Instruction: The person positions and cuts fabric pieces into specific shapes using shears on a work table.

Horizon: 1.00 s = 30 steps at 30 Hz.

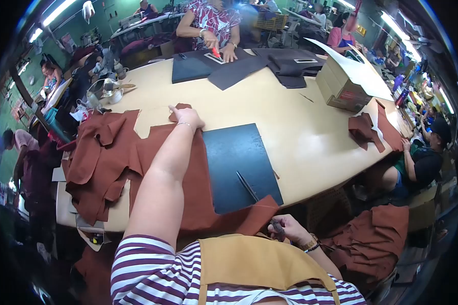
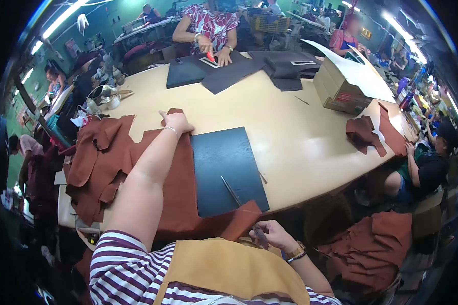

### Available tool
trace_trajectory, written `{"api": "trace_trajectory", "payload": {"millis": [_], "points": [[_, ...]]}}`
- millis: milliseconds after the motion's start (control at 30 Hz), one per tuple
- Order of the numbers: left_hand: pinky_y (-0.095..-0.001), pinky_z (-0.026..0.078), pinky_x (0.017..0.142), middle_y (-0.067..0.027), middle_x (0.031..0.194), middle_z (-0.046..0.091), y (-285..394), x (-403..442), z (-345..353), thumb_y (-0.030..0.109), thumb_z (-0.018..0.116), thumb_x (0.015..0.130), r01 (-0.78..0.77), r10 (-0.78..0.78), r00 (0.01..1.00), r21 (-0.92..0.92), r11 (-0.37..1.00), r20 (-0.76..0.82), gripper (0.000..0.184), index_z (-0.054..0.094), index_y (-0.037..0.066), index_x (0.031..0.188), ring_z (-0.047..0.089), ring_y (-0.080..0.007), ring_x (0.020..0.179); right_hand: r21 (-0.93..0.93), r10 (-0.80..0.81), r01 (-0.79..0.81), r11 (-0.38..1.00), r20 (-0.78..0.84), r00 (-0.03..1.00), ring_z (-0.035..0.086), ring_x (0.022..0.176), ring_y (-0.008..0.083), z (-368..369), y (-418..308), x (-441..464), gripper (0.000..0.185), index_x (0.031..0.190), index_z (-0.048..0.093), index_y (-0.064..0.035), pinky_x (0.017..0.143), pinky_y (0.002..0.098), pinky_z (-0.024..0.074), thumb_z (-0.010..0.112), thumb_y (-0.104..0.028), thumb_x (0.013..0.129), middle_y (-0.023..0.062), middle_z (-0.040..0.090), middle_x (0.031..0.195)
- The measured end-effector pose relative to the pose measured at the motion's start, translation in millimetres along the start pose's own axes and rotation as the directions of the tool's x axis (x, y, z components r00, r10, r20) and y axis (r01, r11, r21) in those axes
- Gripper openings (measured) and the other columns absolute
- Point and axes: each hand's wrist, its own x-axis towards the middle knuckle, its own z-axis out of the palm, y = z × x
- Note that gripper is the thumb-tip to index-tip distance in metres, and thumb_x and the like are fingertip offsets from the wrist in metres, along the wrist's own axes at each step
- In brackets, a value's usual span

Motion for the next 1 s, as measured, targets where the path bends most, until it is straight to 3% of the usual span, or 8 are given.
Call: {"api": "trace_trajectory", "payload": {"millis": [133,167,233,300,333,567,833,1000], "points": [[-0.0735,0.005,0.103,-0.0144,0.126,0.059,-4,15,5,0.019,0.053,0.079,-0.047,0.046,0.999,-0.242,0.969,-0.008,0.044,0.063,0.012,0.121,0.051,-0.0331,0.123,0.040,0.006,-0.007,0.999,0.026,1.000,0.052,0.049,0.0060,0,-1,-1,0.020,0.078,0.060,-0.0030,0.045,0.0201,0.0402,0.065,-0.020,0.087,0.0027,0.060,0.065],[-0.0629,0.025,0.104,-0.0120,0.117,0.063,-3,18,8,0.017,0.055,0.080,-0.097,0.037,0.986,-0.376,0.921,-0.162,0.034,0.066,0.009,0.111,0.057,-0.0280,0.114,0.045,0.006,-0.007,0.999,0.027,1.000,0.052,0.049,0.0061,-1,1,-1,0.019,0.078,0.060,-0.0031,0.045,0.0203,0.0402,0.065,-0.020,0.086,0.0029,0.060,0.064],[-0.0410,0.043,0.096,-0.0065,0.108,0.064,-20,73,27,0.017,0.059,0.082,-0.302,0.312,0.932,-0.870,0.389,-0.183,0.027,0.062,0.006,0.107,0.058,-0.0189,0.102,0.054,0.002,-0.004,0.999,0.030,1.000,0.052,0.048,0.0064,-4,7,2,0.019,0.078,0.061,-0.0034,0.044,0.0205,0.0402,0.065,-0.020,0.086,0.0034,0.060,0.063],[-0.0262,0.046,0.082,-0.0004,0.100,0.060,-29,99,43,0.019,0.062,0.084,-0.529,0.115,0.826,-0.830,-0.178,-0.551,0.029,0.054,0.005,0.109,0.055,-0.0113,0.092,0.071,0.017,-0.019,0.997,0.030,0.999,0.052,0.047,0.0067,-5,7,4,0.017,0.078,0.061,-0.0038,0.044,0.0202,0.0406,0.065,-0.019,0.086,0.0039,0.061,0.063],[-0.0312,0.044,0.091,-0.0073,0.114,0.060,-26,79,42,0.028,0.062,0.086,-0.597,0.000,0.791,-0.773,-0.214,-0.611,0.046,0.047,0.005,0.124,0.056,-0.0183,0.104,0.074,0.023,-0.025,0.997,0.022,0.999,0.052,0.047,0.0067,-4,7,4,0.017,0.078,0.061,-0.0039,0.044,0.0200,0.0408,0.065,-0.018,0.086,0.0040,0.061,0.063],[-0.0662,0.007,0.107,-0.0160,0.152,0.023,-43,-85,89,0.065,0.049,0.085,-0.444,0.196,0.855,-0.484,0.754,-0.479,0.078,0.035,0.013,0.142,0.013,-0.0320,0.143,0.119,-0.015,0.010,0.993,0.037,0.999,0.058,0.053,0.0066,-8,22,2,0.018,0.081,0.061,-0.0040,0.043,0.0192,0.0417,0.065,-0.021,0.087,0.0037,0.063,0.067],[-0.0641,0.014,0.107,-0.0192,0.145,0.034,-28,-85,105,0.066,0.049,0.083,-0.374,0.173,0.853,-0.345,0.861,-0.492,0.072,0.049,0.013,0.131,0.025,-0.0328,0.138,0.144,0.009,-0.014,0.990,0.037,0.999,0.060,0.058,0.0067,-13,28,4,0.024,0.079,0.060,-0.0071,0.045,0.0185,0.0410,0.067,-0.029,0.085,0.0014,0.064,0.066],[-0.0559,0.028,0.102,-0.0156,0.135,0.049,17,-21,38,0.054,0.053,0.086,-0.168,0.118,0.981,-0.382,0.909,-0.151,0.060,0.052,0.010,0.126,0.044,-0.0293,0.128,0.109,-0.043,0.040,0.993,0.031,0.999,0.060,0.060,0.0060,-10,32,6,0.021,0.079,0.059,-0.0082,0.047,0.0175,0.0408,0.068,-0.027,0.084,0.0005,0.063,0.067]]}}
